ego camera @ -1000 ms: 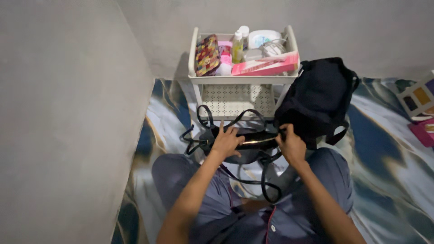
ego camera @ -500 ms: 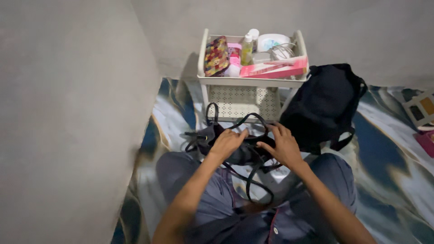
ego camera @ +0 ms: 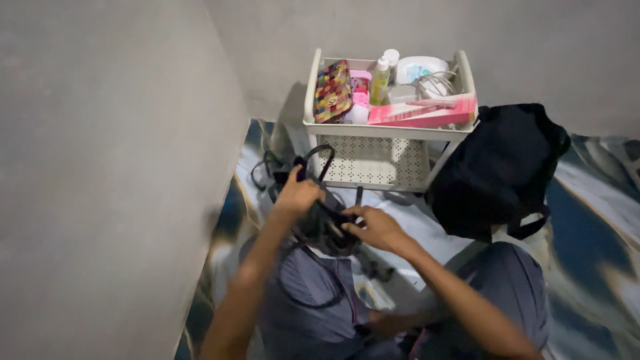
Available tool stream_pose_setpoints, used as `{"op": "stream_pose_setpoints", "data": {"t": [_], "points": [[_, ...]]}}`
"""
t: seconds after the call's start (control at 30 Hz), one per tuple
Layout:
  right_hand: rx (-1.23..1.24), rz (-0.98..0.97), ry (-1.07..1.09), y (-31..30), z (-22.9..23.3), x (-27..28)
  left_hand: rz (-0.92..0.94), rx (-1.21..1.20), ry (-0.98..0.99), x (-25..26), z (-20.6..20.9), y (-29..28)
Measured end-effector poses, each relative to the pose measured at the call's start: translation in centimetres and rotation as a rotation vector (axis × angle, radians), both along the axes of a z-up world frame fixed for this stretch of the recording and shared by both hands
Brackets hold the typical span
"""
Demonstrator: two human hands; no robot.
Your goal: The person sits on a bed and unpacks a black handbag, removing toiletry bottles, cosmetic pouches, a charger, a pink box, clothing, a towel and other items one at a time and placing them on a small white rolling cart beside them. They then handle the emptied bag and a backpack.
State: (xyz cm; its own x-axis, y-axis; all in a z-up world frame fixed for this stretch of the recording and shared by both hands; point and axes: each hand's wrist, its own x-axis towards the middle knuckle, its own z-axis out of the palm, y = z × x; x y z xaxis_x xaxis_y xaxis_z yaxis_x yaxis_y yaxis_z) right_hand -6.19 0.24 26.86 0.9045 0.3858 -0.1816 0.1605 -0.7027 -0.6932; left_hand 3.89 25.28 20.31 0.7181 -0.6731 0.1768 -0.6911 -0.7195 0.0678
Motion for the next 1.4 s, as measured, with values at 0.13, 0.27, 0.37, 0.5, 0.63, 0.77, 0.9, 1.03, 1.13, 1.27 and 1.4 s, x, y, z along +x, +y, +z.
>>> {"op": "stream_pose_setpoints", "data": {"t": [0.13,0.27,0.37,0.5,0.63,0.77,0.9,1.03,1.13,1.27,1.4], "points": [[0.133,0.058,-0.060,3.5,-0.8,-0.3,0.034,0.172,-0.069,1.8,-0.3,2.6],[0.018,0.069,-0.133,6.6,-0.1,-0.5,0.087,0.184,-0.019,2.7,0.1,4.4],[0.053,0.055,-0.059,8.6,0.2,-0.3,0.127,0.306,-0.125,3.3,0.2,4.7],[0.105,0.057,-0.197,10.7,-0.2,0.8,0.155,0.359,-0.087,5.3,1.1,4.9],[0.199,-0.032,-0.157,12.9,-1.8,1.9,0.164,0.479,-0.154,7.2,1.6,4.9],[0.270,-0.107,-0.091,14.6,-4.6,3.7,0.156,0.462,-0.273,9.6,0.8,5.7],[0.333,-0.139,-0.235,16.3,-7.6,4.3,0.149,0.484,-0.237,11.1,-2.3,6.9],[0.305,-0.121,-0.137,16.1,-9.2,4.1,0.158,0.380,-0.201,11.8,-6.7,7.7],[0.346,-0.039,-0.189,14.9,-9.6,3.9,0.235,0.389,-0.224,12.0,-9.7,8.4],[0.400,0.112,-0.438,12.1,-8.7,4.0,0.239,0.117,-0.317,11.6,-10.8,8.5],[0.375,-0.067,-0.070,6.7,-6.3,3.9,0.500,0.105,0.035,9.0,-7.7,4.7]]}}
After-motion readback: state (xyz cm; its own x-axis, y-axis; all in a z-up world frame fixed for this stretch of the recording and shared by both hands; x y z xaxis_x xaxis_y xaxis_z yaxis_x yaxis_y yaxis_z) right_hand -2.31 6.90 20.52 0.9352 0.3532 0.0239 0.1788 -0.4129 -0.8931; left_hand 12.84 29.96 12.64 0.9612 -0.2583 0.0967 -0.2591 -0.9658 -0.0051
